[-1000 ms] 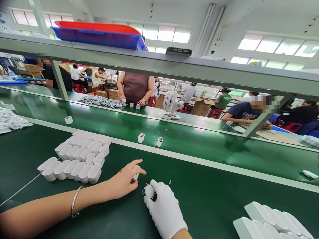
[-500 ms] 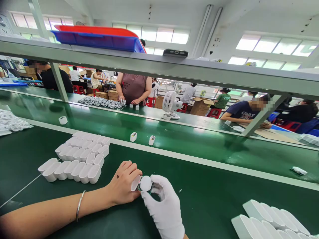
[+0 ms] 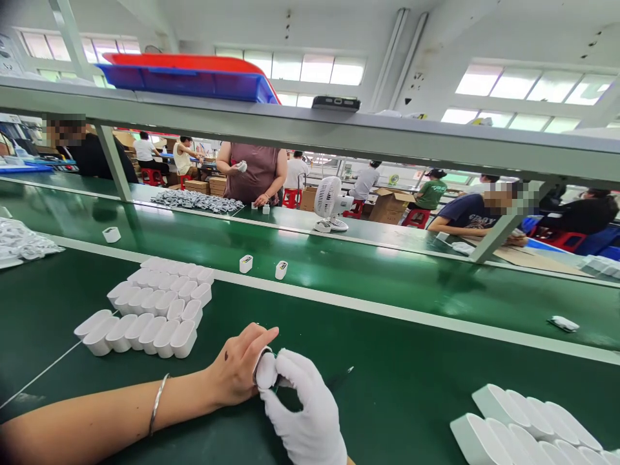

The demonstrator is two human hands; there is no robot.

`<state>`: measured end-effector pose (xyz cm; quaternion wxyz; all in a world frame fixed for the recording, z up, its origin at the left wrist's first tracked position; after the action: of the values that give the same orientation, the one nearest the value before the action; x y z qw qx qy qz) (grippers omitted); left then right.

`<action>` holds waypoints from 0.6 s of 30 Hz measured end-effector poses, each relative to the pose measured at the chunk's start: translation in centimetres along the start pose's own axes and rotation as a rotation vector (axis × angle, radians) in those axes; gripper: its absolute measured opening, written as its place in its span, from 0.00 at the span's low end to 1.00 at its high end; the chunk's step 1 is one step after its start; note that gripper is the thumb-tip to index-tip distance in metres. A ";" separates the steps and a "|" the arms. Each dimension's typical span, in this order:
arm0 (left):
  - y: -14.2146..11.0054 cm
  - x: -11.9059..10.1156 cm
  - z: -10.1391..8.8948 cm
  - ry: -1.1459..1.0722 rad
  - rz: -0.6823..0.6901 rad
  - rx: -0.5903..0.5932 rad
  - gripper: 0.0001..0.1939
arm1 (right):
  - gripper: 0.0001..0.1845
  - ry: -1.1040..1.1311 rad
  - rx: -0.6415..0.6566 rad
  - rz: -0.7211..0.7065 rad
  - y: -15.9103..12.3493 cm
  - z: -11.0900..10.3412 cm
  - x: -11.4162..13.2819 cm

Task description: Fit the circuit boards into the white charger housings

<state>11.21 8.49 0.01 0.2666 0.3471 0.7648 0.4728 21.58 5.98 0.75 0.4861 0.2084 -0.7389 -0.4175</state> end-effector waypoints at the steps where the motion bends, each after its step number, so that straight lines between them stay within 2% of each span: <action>1: 0.0 -0.1 -0.1 -0.010 0.007 -0.015 0.34 | 0.18 -0.022 -0.003 -0.036 -0.1 0.0 0.4; 4: 0.0 -0.3 -0.5 -0.036 0.012 -0.053 0.34 | 0.23 -0.043 -0.007 -0.106 -0.5 0.0 1.0; 6: 0.1 -0.5 -0.6 -0.051 0.011 -0.065 0.34 | 0.25 -0.011 0.022 -0.075 -0.6 0.2 0.6; 8: 0.1 -0.6 -0.8 -0.071 0.001 -0.071 0.36 | 0.26 0.058 0.058 0.119 -0.5 0.5 -1.0; 10: 0.1 -0.7 -1.1 -0.101 -0.033 -0.095 0.39 | 0.29 0.238 0.103 0.443 -0.8 1.3 -3.3; 12: 0.0 -0.9 -1.4 -0.176 -0.059 -0.128 0.42 | 0.33 0.476 0.223 0.732 -1.5 3.1 -4.0; 13: -0.1 -1.1 -1.5 -0.223 -0.065 -0.137 0.43 | 0.33 0.564 0.302 0.820 -1.7 4.0 -3.7; 15: -0.3 -1.5 -1.3 -0.303 -0.063 -0.125 0.45 | 0.26 0.592 0.414 0.923 -2.1 5.2 -3.1; 18: -0.6 -1.8 -0.6 -0.348 -0.076 -0.053 0.47 | 0.20 0.508 0.350 1.031 -2.2 5.2 -3.4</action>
<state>11.75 6.60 -0.15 0.4219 0.3874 0.7068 0.4152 18.23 9.37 -3.84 0.7458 -0.0066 -0.6631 0.0631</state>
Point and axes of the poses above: each hand's wrist, its own y-axis towards the middle knuckle, its own z-axis out of the palm, x = y × z, the point moved 9 cm from there along y, towards the middle knuckle, and after that the axes turned 15 degrees about -x, right-handed, at the moved point
